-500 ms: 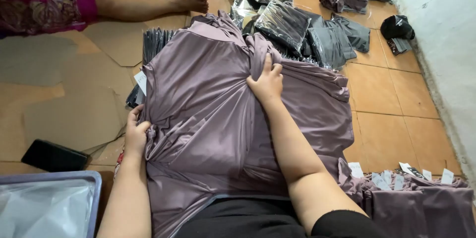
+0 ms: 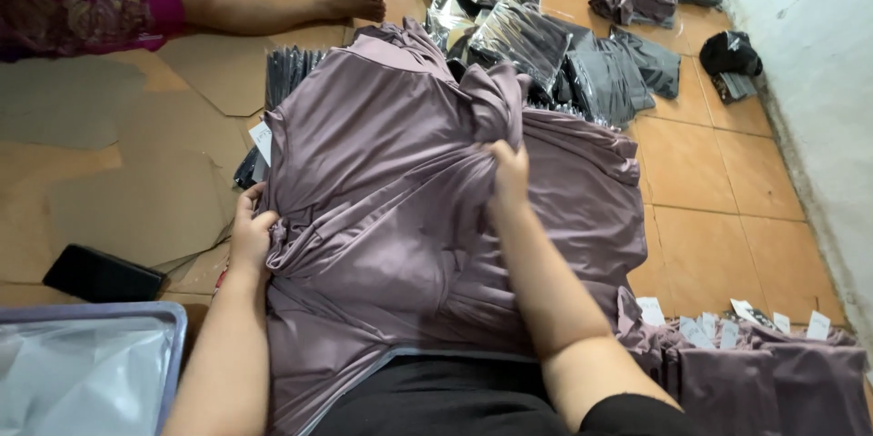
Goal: The person folds a mauve long-sleeved shirt by placing a cardboard template on it, folding the sleeves and sides, and then folding the bottom up. The folded shirt is placed on a stack of similar folded shirts.
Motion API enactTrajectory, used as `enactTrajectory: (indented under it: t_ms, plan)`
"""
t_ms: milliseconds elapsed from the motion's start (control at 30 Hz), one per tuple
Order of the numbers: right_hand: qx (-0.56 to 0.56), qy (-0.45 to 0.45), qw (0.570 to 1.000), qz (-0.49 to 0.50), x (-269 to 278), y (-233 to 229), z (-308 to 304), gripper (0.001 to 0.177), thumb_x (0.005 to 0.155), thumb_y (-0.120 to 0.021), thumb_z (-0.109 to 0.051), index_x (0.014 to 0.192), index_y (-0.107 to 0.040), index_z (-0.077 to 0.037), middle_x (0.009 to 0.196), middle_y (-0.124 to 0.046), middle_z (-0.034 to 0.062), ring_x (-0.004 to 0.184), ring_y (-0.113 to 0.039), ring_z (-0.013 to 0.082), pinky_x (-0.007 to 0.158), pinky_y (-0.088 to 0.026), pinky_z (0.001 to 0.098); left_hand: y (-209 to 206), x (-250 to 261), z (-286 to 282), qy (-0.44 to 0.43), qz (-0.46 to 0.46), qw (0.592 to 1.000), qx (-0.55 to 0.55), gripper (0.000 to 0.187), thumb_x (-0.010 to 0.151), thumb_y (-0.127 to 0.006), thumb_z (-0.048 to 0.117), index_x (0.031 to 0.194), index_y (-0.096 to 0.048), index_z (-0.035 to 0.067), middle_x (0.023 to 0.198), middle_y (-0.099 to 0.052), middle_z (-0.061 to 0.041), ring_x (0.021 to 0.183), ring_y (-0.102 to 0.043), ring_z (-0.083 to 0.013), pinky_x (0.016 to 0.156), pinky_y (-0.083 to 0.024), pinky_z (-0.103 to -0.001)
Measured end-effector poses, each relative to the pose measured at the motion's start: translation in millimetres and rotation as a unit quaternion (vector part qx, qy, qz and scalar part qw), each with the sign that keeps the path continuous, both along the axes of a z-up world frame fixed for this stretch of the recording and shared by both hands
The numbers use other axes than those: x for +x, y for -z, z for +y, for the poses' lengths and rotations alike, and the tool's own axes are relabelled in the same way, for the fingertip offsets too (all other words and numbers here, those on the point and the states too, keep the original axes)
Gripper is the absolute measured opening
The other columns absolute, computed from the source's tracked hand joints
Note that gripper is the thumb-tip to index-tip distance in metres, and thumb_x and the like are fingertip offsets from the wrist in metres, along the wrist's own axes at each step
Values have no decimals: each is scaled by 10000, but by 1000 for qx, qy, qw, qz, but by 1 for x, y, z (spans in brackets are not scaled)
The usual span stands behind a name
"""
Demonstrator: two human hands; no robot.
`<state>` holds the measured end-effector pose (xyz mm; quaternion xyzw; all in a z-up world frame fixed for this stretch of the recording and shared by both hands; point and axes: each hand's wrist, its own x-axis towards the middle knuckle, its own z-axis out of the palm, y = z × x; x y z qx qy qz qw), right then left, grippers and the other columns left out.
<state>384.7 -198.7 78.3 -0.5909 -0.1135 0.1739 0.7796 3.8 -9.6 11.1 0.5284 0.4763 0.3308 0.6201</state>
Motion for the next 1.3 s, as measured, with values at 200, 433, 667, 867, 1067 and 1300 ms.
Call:
enactTrajectory:
  t_ms: [200, 433, 667, 867, 1067, 1300]
  plan:
    - [74, -613, 722, -312, -306, 42, -101, 537, 974, -391, -296, 1444, -428, -38, 1400, -528, 274, 1289, -501, 420, 1167, -371, 498, 122, 2, 88, 75, 113, 991, 2, 563, 996, -499, 80, 1558, -462, 98, 1388, -561, -340, 1262, -536, -492, 1177, -367, -507]
    - [106, -827, 432, -343, -264, -106, -44, 576, 1042, -534, -397, 1459, -478, -4, 1509, -554, 234, 1471, -526, 420, 1312, -413, 517, -66, -5, 14, 118, 5, 981, -151, 726, 757, -487, -57, 1440, -425, 182, 1287, -560, -80, 901, -595, -166, 726, -500, -284]
    - [-166, -531, 525, -643, -271, -23, -60, 813, 911, -562, -593, 1592, -369, -194, 1710, -274, 162, 1592, -218, 419, 1246, -171, 623, -51, 3, 21, 109, 34, 982, -149, 669, 765, -465, -28, 1390, -412, 202, 1228, -548, -105, 991, -577, -193, 772, -483, -307]
    - [-54, -631, 377, -675, -296, 15, -67, 571, 1030, -380, -574, 1538, -487, -336, 1593, -564, -126, 1613, -324, 154, 1264, 12, 737, -39, 2, 22, 82, 16, 982, -171, 672, 736, -496, -39, 1341, -454, 249, 981, -557, -87, 706, -530, -166, 576, -425, -295]
    - [84, -903, 379, -184, -275, -5, -64, 505, 1164, -414, -371, 1634, -362, -192, 1604, -534, 30, 1535, -497, 148, 1390, -129, 543, -54, -13, 3, 46, -107, 971, -210, 515, 849, -511, 129, 1351, -554, 234, 1060, -654, -90, 840, -628, -203, 692, -494, -327]
    - [-96, -566, 695, -433, -165, -119, -77, 452, 927, -632, -70, 1379, -629, -69, 1348, -654, 228, 1322, -580, 428, 1116, -457, 542, -87, -29, -47, 68, -28, 995, 63, 873, 855, -713, 59, 1605, -274, 139, 1622, -319, -242, 1511, -288, -398, 1227, -276, -493]
